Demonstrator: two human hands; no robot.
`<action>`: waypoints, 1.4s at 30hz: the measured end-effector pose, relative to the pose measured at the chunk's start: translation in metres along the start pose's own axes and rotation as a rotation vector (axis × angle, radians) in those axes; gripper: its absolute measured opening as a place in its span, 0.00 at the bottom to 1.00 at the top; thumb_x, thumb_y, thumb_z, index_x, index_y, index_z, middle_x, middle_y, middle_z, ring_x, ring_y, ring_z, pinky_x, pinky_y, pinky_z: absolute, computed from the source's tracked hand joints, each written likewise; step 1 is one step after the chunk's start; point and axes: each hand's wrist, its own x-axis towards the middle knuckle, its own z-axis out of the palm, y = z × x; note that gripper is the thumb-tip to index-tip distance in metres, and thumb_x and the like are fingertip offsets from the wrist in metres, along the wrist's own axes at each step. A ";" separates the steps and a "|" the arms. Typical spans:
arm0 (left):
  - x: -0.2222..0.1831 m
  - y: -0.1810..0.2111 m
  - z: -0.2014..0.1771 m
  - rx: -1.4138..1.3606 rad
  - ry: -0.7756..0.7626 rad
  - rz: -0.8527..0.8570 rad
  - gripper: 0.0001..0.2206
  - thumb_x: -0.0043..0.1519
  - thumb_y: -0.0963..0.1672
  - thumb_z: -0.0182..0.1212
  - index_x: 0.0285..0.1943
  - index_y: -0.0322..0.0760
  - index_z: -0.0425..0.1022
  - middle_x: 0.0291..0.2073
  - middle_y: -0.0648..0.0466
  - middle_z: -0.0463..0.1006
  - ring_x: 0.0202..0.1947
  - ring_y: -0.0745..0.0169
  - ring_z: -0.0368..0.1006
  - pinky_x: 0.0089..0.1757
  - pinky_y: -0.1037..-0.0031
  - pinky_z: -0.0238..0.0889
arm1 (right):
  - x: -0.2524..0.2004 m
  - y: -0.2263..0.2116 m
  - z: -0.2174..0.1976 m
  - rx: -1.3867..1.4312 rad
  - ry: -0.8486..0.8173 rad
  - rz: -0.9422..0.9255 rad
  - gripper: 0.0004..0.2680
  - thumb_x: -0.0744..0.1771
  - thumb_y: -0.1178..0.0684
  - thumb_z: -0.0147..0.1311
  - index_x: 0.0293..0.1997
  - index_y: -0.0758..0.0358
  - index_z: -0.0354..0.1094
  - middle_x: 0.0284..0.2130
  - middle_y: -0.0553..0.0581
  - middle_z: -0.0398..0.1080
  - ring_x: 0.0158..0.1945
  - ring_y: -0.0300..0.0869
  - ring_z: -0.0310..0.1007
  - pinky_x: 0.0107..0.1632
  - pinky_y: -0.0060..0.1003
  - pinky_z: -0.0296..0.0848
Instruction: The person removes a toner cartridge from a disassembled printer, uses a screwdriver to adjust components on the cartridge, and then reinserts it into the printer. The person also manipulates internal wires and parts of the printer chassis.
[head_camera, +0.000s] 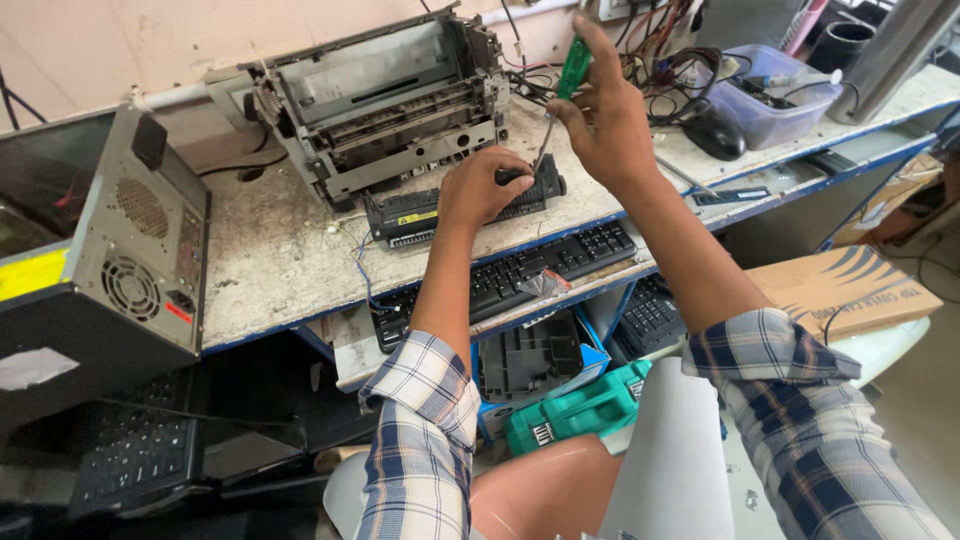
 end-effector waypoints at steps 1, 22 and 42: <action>0.000 -0.001 0.001 0.006 0.003 -0.004 0.08 0.54 0.50 0.72 0.40 0.53 0.85 0.46 0.64 0.83 0.49 0.59 0.77 0.47 0.65 0.68 | 0.000 0.000 0.000 -0.001 -0.002 0.002 0.32 0.70 0.66 0.63 0.79 0.49 0.41 0.51 0.64 0.76 0.50 0.47 0.83 0.48 0.39 0.83; 0.015 -0.039 0.020 -0.462 0.111 -0.057 0.07 0.57 0.41 0.71 0.43 0.37 0.86 0.34 0.52 0.87 0.35 0.67 0.81 0.40 0.72 0.71 | -0.003 0.015 0.013 0.132 0.155 0.000 0.31 0.73 0.68 0.59 0.80 0.48 0.38 0.54 0.62 0.76 0.53 0.43 0.83 0.51 0.36 0.84; 0.011 -0.042 0.016 -0.443 0.154 -0.021 0.07 0.58 0.41 0.71 0.45 0.39 0.85 0.33 0.53 0.84 0.34 0.65 0.76 0.38 0.72 0.69 | -0.004 0.022 0.021 0.183 0.188 0.007 0.29 0.73 0.69 0.57 0.77 0.50 0.37 0.58 0.65 0.74 0.56 0.44 0.82 0.55 0.37 0.85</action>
